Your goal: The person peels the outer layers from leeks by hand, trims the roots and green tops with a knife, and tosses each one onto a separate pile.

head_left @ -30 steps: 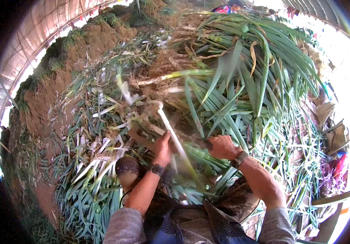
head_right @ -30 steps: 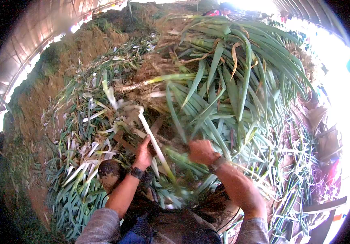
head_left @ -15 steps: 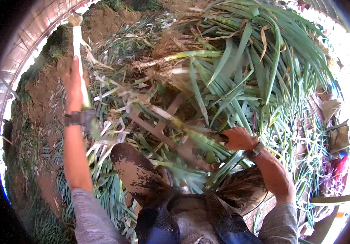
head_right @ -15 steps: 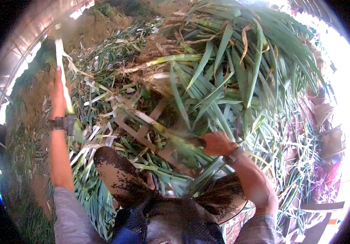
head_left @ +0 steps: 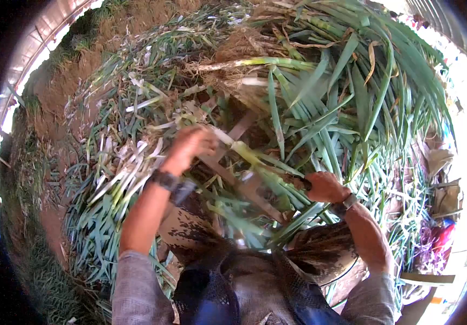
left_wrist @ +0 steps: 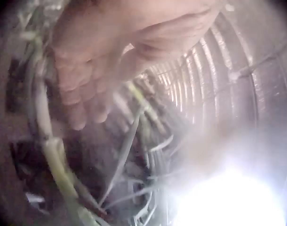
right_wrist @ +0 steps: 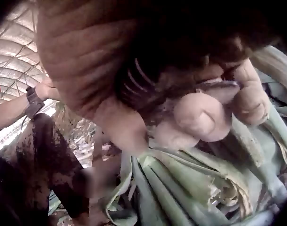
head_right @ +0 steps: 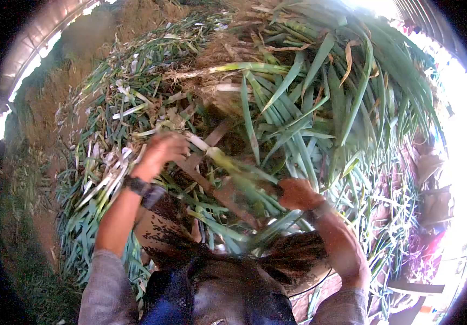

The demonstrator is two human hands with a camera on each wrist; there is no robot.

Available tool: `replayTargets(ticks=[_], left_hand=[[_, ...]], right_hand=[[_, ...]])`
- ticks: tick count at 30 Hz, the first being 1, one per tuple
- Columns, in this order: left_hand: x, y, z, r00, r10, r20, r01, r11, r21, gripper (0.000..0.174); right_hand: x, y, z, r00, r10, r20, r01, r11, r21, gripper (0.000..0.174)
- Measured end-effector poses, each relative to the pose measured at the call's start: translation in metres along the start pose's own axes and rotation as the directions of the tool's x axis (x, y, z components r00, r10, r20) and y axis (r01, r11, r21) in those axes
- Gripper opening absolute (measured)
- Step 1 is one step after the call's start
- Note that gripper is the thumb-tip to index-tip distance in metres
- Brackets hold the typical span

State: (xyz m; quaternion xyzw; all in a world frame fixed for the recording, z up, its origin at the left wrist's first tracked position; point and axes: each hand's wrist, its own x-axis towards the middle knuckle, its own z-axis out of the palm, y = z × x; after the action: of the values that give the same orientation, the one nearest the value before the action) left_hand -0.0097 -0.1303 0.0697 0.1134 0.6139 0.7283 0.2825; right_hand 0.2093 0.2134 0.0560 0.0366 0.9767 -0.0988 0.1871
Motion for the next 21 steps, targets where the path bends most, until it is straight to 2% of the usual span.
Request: replayTargets(ticks=[1,2,3,5,6,7,9,11,12,13,14,15,16,17,19,21], left_hand=[[0.016,-0.026,0.015,0.992,-0.123,0.026,0.124,0.992,-0.026,0.018],[0.023,-0.046,0.027,0.985,-0.17,0.026,0.17,0.985,0.005,0.016],[0.034,-0.067,0.034,0.98,-0.2,0.019,0.199,0.979,0.034,0.016],[0.053,-0.116,0.037,0.961,-0.271,-0.05,0.267,0.961,-0.073,0.02],[0.055,-0.124,0.044,0.947,-0.285,-0.148,0.283,0.958,-0.033,0.024],[0.059,-0.131,0.05,0.925,-0.29,-0.245,0.301,0.954,0.004,0.028],[0.072,-0.156,0.051,0.924,-0.257,-0.284,0.28,0.959,0.046,0.033],[0.097,-0.203,0.04,0.924,-0.032,-0.382,0.11,0.977,0.185,0.024],[0.102,-0.215,0.042,0.903,0.054,-0.426,0.05,0.972,0.228,0.031],[0.109,-0.236,0.037,0.903,0.054,-0.426,0.049,0.972,0.228,0.031],[0.116,-0.262,0.029,0.925,-0.075,-0.373,0.082,0.997,0.004,0.043],[0.12,-0.276,0.025,0.939,-0.187,-0.29,0.125,0.968,-0.219,0.056],[0.101,-0.239,0.05,0.889,-0.201,-0.412,0.126,0.971,-0.203,0.043],[0.083,-0.205,0.064,0.89,-0.201,-0.41,0.125,0.971,-0.206,0.043],[0.061,-0.159,0.081,0.931,-0.291,-0.221,0.114,0.806,-0.581,0.029],[0.062,-0.16,0.079,0.944,-0.264,-0.196,0.118,0.828,-0.548,0.031]], right_hand=[[0.0,-0.002,0.0,1.0,0.003,-0.017,-0.003,1.0,0.003,0.03],[0.0,-0.003,0.0,0.999,0.007,-0.034,-0.007,1.0,0.007,0.031],[0.003,-0.003,-0.003,0.999,0.011,-0.035,-0.011,1.0,-0.002,0.031],[0.006,-0.003,-0.007,0.992,0.127,-0.013,-0.126,0.99,0.07,0.034],[-0.002,-0.013,-0.016,0.996,0.045,-0.079,-0.041,0.998,0.053,0.03],[0.003,-0.011,-0.012,0.999,0.032,-0.028,-0.032,0.999,0.009,0.031],[0.004,-0.014,-0.01,0.993,-0.007,-0.12,0.011,1.0,0.028,0.03],[0.018,-0.008,-0.004,0.995,-0.01,-0.101,0.015,0.999,0.05,0.033],[0.024,-0.006,-0.001,0.996,-0.017,-0.086,0.023,0.997,0.073,0.036],[0.028,-0.006,-0.001,0.996,-0.017,-0.087,0.024,0.997,0.073,0.036],[0.032,-0.008,-0.001,0.998,-0.018,-0.064,0.021,0.998,0.052,0.036],[0.036,-0.01,-0.003,0.999,-0.018,-0.044,0.02,0.999,0.03,0.036],[0.039,-0.014,-0.006,0.999,-0.018,-0.046,0.019,0.999,0.026,0.036],[0.04,-0.02,-0.01,0.999,-0.028,-0.044,0.03,0.999,0.038,0.035],[0.045,-0.024,-0.01,0.998,-0.04,-0.04,0.042,0.998,0.045,0.035],[0.052,-0.027,-0.009,0.994,-0.028,-0.105,0.042,0.99,0.132,0.033]])
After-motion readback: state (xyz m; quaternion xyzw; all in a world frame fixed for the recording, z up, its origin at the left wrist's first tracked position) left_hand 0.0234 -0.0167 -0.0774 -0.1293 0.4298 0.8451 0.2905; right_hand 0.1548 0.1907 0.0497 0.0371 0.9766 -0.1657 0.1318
